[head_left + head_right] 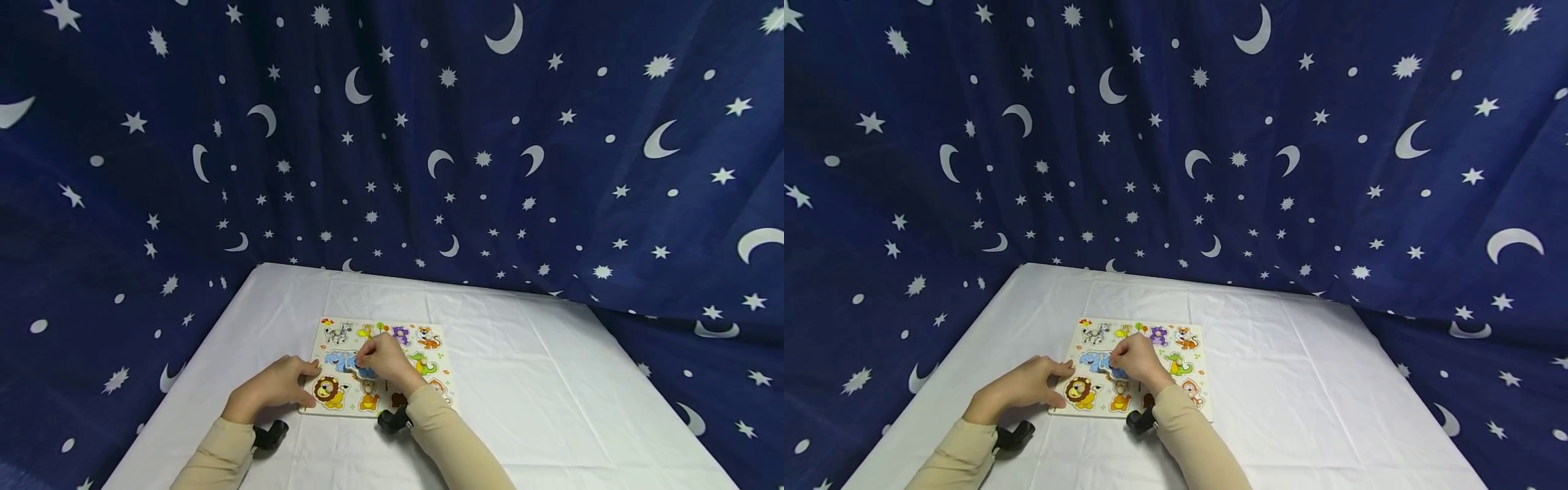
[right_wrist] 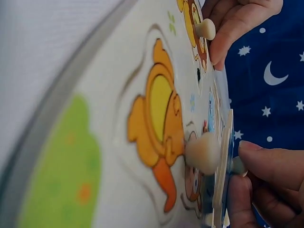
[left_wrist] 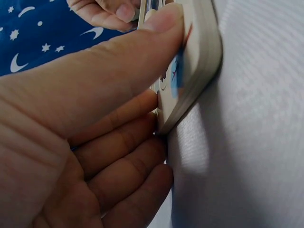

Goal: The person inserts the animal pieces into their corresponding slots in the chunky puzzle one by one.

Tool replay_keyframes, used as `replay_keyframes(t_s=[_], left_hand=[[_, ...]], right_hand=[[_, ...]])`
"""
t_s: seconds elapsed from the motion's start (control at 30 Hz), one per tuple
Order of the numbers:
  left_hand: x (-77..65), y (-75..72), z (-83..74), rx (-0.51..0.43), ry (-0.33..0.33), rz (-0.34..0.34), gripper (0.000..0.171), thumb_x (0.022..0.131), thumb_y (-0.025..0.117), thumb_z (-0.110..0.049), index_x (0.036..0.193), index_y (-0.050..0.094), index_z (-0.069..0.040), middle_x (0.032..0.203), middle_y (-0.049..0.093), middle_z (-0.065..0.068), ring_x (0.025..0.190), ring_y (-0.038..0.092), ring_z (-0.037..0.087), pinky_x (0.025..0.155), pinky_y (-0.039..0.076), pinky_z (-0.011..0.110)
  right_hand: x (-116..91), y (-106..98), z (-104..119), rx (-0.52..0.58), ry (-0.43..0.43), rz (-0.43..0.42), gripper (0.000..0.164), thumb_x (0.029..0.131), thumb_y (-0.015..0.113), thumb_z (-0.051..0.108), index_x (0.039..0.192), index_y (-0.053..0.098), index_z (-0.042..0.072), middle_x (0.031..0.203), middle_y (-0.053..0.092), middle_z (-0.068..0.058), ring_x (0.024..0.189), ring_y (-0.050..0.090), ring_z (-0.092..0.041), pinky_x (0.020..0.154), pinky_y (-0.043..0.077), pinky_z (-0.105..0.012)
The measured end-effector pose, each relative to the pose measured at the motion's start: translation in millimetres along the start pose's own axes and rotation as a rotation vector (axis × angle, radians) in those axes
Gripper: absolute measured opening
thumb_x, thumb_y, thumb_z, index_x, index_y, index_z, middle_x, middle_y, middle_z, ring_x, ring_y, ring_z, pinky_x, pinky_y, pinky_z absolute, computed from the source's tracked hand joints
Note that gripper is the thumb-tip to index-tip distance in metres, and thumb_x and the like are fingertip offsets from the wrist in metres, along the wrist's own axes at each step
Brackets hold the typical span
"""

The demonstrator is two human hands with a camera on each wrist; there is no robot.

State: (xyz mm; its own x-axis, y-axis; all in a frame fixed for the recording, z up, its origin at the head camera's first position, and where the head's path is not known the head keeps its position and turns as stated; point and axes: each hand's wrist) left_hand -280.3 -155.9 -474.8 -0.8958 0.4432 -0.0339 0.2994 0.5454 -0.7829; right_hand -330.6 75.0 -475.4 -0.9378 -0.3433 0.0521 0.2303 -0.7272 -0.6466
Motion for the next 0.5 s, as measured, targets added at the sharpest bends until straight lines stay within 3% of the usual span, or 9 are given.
replay_keyframes(t_s=[0.5], left_hand=[[-0.1,-0.8,3.2,0.025,0.031,-0.016,0.056,0.061,0.079,-0.024,0.111,0.063,-0.006,0.124,0.053,0.011,0.116,0.047,0.032,0.097,0.037,0.045]], right_hand=[[9,13,8,-0.015,-0.010,0.030,0.006,0.076,0.067,0.008,0.072,0.071,0.010,0.069,0.066,0.002,0.062,0.059,-0.007,0.055,0.048,-0.022]])
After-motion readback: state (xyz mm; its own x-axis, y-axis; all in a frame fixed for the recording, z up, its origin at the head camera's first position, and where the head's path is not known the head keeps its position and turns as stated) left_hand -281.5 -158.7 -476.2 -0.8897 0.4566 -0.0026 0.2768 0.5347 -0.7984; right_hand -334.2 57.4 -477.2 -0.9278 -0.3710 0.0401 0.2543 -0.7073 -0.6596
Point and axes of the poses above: each hand's wrist, its own x-axis towards the middle knuckle, its own y-axis out of the palm, z = x × y
